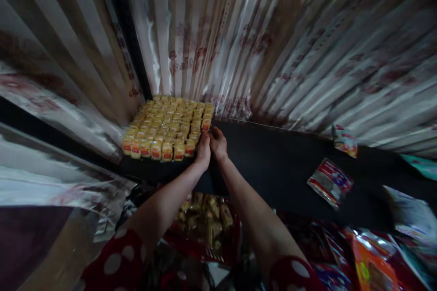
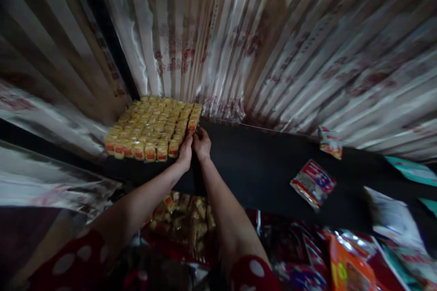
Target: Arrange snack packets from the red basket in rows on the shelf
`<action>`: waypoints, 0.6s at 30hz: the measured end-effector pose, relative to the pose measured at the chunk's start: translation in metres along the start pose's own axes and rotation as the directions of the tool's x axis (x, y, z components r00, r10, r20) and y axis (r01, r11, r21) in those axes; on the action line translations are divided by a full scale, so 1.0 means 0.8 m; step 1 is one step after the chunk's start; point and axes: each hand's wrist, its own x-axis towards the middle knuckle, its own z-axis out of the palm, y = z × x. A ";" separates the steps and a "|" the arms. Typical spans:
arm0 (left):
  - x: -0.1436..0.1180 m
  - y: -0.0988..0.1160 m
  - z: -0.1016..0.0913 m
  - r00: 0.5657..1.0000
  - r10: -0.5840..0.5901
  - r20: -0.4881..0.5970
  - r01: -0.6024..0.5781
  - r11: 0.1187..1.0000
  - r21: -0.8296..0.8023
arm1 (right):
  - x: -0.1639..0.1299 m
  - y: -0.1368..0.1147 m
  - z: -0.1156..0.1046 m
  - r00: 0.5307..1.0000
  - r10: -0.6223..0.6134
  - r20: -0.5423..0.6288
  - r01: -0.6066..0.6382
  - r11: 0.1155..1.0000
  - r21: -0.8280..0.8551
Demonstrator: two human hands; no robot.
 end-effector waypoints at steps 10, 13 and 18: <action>-0.145 -0.008 -0.041 0.983 0.075 0.170 -0.124 0.948 0.295 | -0.156 -0.021 -0.080 0.999 0.028 -0.040 -0.023 0.991 0.135; -0.187 -0.023 -0.053 0.974 0.013 0.226 -0.094 0.930 0.354 | -0.215 -0.015 -0.100 0.997 0.038 -0.067 -0.031 0.994 0.109; -0.221 -0.070 -0.074 0.931 -0.130 0.342 -0.038 0.895 0.445 | -0.275 0.037 -0.122 0.995 0.101 -0.011 -0.102 0.988 -0.114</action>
